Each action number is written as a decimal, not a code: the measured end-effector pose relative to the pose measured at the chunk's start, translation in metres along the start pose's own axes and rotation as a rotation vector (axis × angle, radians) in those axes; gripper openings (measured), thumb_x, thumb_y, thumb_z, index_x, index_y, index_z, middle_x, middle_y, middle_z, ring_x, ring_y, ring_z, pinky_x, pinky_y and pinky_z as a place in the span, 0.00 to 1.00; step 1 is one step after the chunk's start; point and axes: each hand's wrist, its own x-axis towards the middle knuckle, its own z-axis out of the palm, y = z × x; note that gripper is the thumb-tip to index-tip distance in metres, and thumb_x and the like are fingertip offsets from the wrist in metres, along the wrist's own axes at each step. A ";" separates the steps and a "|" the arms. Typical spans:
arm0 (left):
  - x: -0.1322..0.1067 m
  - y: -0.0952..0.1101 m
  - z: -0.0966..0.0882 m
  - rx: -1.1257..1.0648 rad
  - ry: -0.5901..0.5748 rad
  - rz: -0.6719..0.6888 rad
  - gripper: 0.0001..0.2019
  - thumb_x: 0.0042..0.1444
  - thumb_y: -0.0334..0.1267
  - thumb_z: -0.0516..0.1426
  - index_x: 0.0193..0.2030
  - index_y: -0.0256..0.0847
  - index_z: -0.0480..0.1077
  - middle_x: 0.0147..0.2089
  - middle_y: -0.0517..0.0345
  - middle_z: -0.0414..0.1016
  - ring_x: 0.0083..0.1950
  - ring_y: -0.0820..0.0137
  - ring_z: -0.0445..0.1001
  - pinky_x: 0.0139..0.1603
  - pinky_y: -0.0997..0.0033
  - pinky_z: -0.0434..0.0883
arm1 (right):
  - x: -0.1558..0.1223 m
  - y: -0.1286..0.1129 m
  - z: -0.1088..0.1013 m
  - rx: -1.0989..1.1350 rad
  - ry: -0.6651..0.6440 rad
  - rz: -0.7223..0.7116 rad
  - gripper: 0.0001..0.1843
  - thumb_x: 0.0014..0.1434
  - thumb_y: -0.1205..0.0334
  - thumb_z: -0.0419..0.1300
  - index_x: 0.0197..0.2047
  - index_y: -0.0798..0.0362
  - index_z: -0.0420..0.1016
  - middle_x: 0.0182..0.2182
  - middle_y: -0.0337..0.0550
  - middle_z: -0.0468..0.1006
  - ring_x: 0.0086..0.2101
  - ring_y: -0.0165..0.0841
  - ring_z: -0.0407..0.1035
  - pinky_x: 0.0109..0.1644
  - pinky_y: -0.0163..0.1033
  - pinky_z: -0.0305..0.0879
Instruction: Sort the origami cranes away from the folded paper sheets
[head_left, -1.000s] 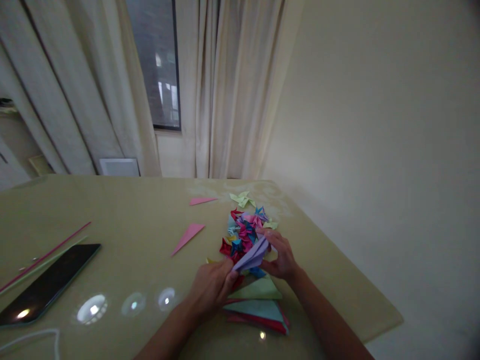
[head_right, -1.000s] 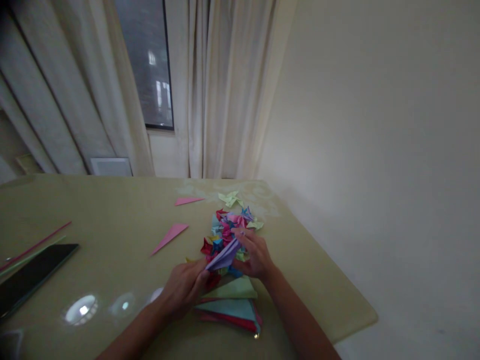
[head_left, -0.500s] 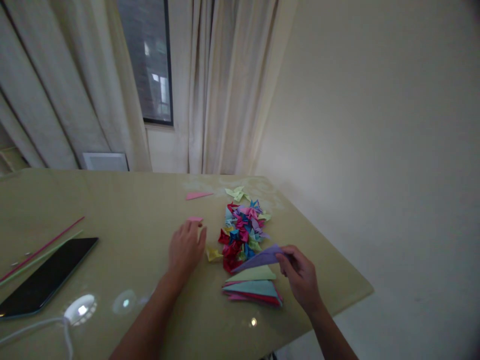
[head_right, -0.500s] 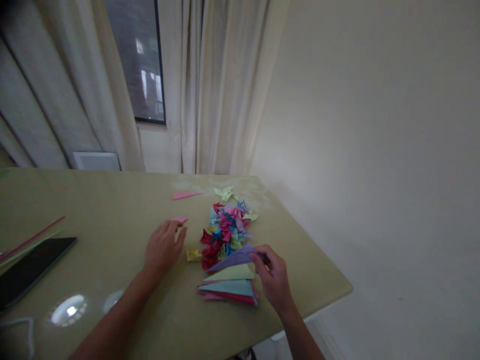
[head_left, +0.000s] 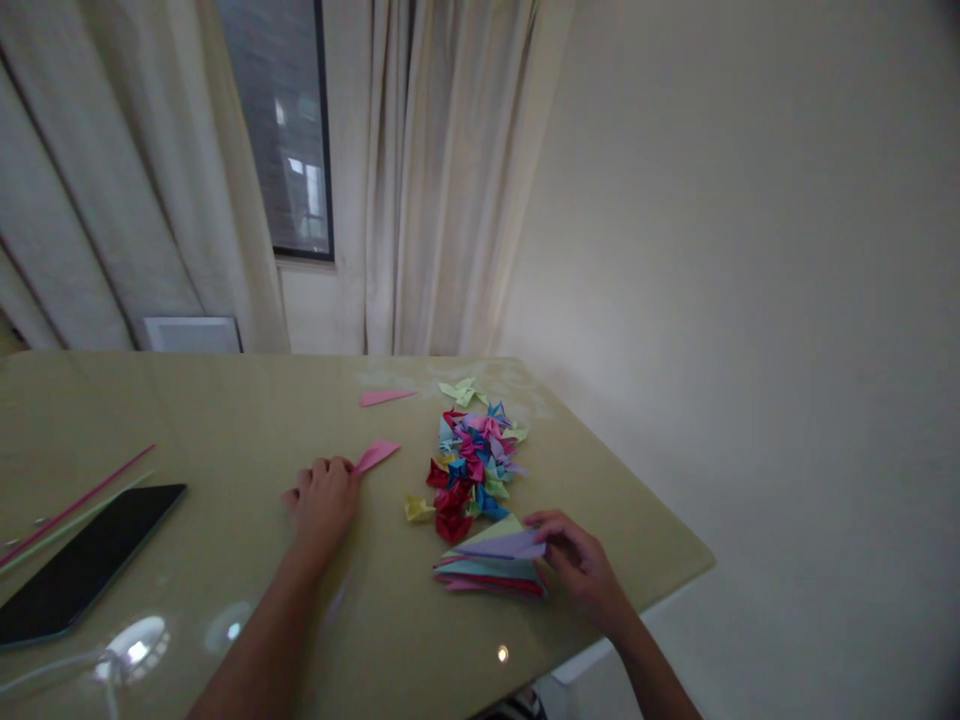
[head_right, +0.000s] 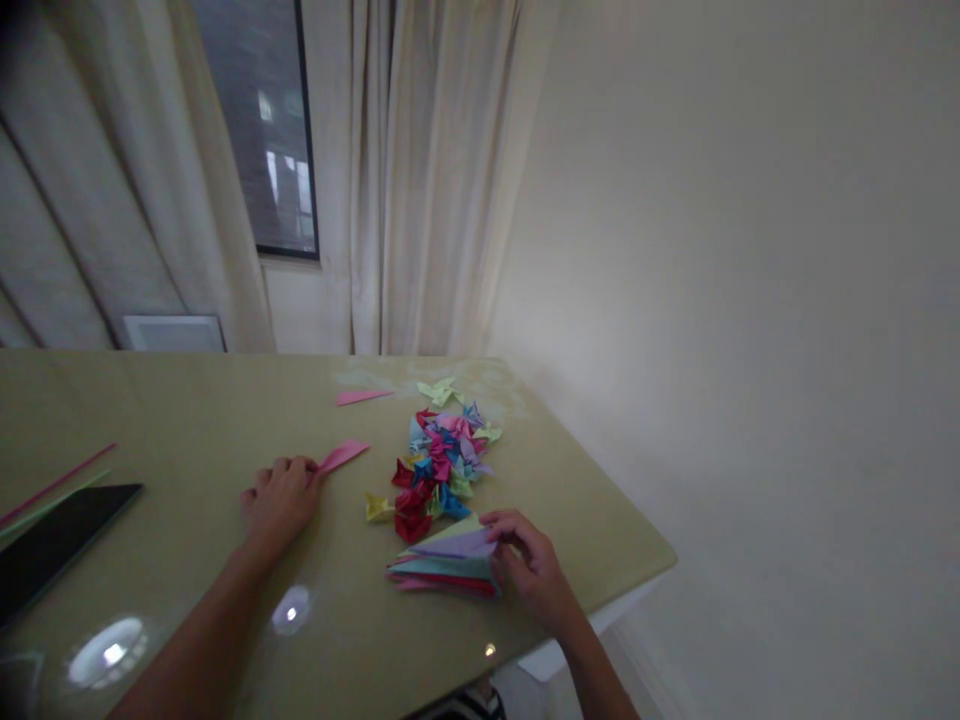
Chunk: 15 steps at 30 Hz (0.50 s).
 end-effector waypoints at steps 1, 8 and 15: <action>0.000 0.000 0.002 0.019 0.005 0.018 0.21 0.73 0.41 0.43 0.56 0.34 0.73 0.57 0.35 0.73 0.60 0.46 0.70 0.56 0.47 0.67 | 0.001 0.002 0.001 -0.035 -0.021 -0.007 0.09 0.70 0.57 0.60 0.41 0.51 0.80 0.48 0.53 0.83 0.49 0.42 0.79 0.52 0.45 0.78; 0.003 0.001 0.011 0.006 0.008 0.034 0.18 0.73 0.37 0.45 0.58 0.34 0.72 0.57 0.37 0.76 0.59 0.49 0.73 0.54 0.52 0.68 | 0.001 0.021 0.007 -0.167 -0.098 0.018 0.17 0.70 0.66 0.51 0.42 0.49 0.83 0.51 0.53 0.81 0.52 0.41 0.78 0.58 0.47 0.75; 0.001 0.015 0.014 -0.208 0.192 0.217 0.17 0.73 0.36 0.46 0.54 0.38 0.76 0.51 0.42 0.76 0.50 0.56 0.77 0.51 0.56 0.74 | -0.001 0.025 0.012 -0.309 -0.039 -0.120 0.18 0.72 0.68 0.50 0.47 0.47 0.82 0.53 0.51 0.81 0.54 0.41 0.77 0.59 0.47 0.76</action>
